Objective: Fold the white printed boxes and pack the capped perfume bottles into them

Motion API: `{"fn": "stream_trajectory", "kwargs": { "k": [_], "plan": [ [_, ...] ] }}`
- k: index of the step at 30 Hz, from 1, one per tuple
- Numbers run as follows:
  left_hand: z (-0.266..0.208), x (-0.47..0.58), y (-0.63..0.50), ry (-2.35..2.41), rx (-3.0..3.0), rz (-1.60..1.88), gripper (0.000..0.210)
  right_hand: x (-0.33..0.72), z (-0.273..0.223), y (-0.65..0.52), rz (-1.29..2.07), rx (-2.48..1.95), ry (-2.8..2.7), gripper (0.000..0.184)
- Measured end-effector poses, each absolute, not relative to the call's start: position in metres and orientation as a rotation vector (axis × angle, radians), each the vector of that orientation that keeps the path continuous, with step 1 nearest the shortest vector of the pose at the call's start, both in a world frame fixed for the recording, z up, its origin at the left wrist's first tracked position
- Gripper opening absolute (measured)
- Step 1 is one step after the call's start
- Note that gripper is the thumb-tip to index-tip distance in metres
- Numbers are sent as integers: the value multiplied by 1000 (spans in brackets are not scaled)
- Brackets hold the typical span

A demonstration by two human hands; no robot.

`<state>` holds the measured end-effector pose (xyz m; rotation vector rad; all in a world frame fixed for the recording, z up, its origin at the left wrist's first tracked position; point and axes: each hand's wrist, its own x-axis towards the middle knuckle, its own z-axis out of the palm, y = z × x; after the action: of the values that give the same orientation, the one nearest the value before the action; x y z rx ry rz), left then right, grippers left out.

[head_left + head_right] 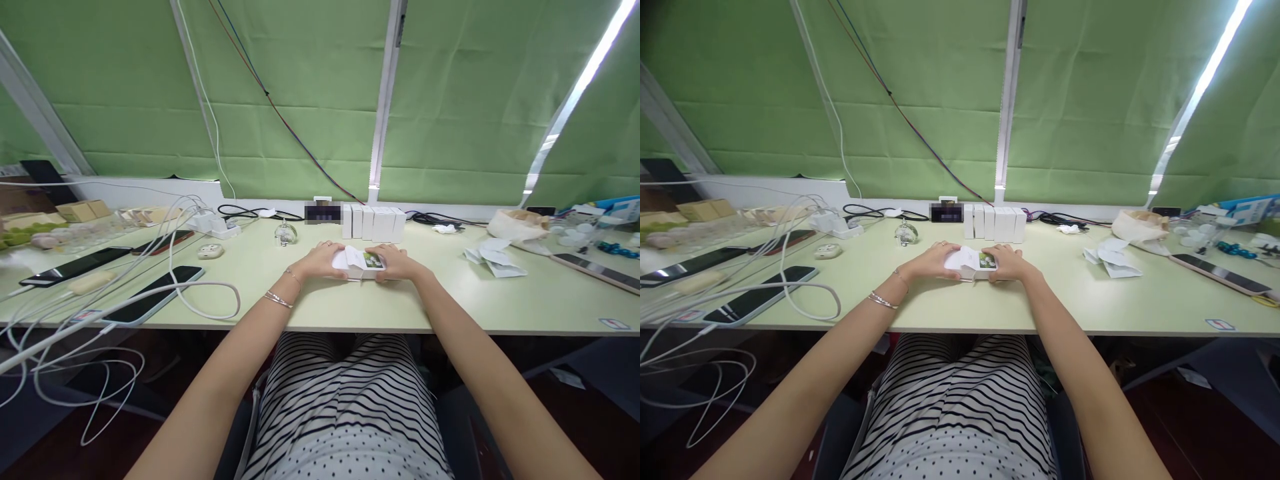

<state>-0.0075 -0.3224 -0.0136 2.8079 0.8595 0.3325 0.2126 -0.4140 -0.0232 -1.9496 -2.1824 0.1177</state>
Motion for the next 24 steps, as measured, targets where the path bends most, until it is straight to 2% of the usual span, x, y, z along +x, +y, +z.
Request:
{"fn": "stream_trajectory", "kwargs": {
  "k": [5,13,19,24],
  "plan": [
    [-15,-6,-324,845,2771,229,82,210,-25,-414,145,-1942,-2210,81],
    [-22,-8,-315,844,2734,114,95,221,-28,-412,178,-2025,-2150,77],
    [-23,-11,-309,909,2714,104,102,242,-33,-409,44,-2147,-1917,58],
    [-20,-11,-310,880,2703,74,104,227,-28,-408,-32,-1859,-1969,54]
  ]
}}
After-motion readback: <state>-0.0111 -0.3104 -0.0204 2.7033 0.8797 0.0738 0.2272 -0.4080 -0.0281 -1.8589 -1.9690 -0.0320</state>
